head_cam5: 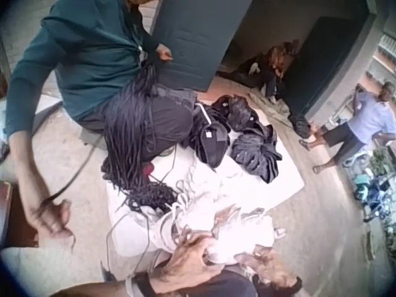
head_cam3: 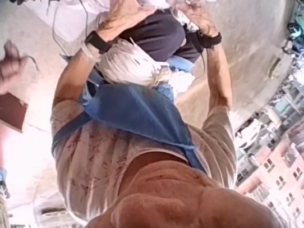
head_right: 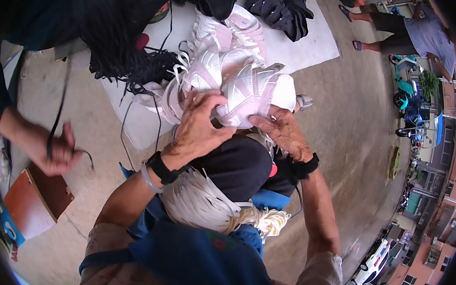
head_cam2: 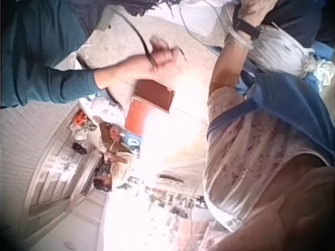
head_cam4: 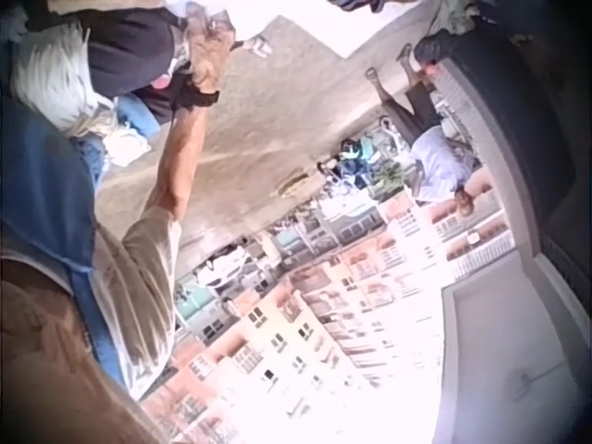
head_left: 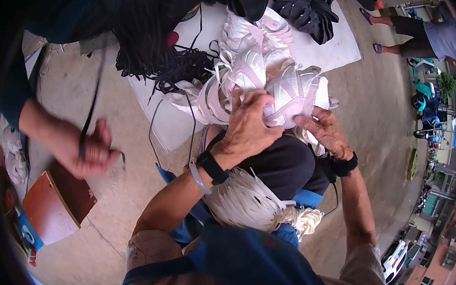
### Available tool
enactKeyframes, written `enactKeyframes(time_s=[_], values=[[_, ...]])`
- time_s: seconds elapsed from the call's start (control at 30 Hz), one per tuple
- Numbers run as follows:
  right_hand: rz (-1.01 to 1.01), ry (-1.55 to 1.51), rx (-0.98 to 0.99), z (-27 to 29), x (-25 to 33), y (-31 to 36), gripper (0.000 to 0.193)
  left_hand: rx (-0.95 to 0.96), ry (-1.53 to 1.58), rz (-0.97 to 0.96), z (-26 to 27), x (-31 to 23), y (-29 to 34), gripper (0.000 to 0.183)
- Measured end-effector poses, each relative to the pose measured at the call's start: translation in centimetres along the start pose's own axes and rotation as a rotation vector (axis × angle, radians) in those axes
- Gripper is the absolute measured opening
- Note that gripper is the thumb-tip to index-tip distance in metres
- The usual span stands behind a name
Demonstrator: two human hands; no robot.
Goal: The recorder is lacing white and pink athletic shoes and organizing them into a bundle.
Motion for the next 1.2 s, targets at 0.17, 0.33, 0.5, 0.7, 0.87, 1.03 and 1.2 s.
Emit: enactKeyframes(time_s=[0.17,0.33,0.5,0.7,0.87,1.03,1.2], values=[[-0.044,-0.036,0.026,-0.3,0.6,-0.7,0.035,0.044,-0.028,0.029,-0.2,-0.5,0.3,0.051],[-0.091,0.073,0.072,-0.2,0.1,-1.0,0.037,0.045,0.026,0.162,0.0,0.9,-0.1,0.045],[0.012,0.136,0.042,-0.8,-1.4,-1.6,0.039,-0.195,0.103,0.408,0.4,6.2,-0.4,0.058],[0.045,0.243,-0.043,-0.7,-1.2,-1.6,0.04,-0.106,-0.117,0.47,-0.5,8.0,-3.0,0.08],[0.061,0.185,-0.111,-0.6,-0.6,-1.2,0.04,0.021,0.105,0.7,1.4,10.8,-4.8,0.081],[-0.016,0.288,0.129,-0.4,-2.6,-2.9,0.061,0.085,0.202,0.688,0.9,11.6,-5.1,0.071],[0.035,0.327,0.12,-1.1,-2.5,-3.0,0.052,0.223,0.718,0.863,0.8,11.5,-4.6,0.055]])
Point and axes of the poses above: each hand's wrist, its own y-axis away from the middle knuckle, its own z-axis out of the back of the hand, x = y × z, the point moved 4 cm from there along -y, towards the middle knuckle, and after that the axes turned 5 degrees about z, right-handed, at the moved point
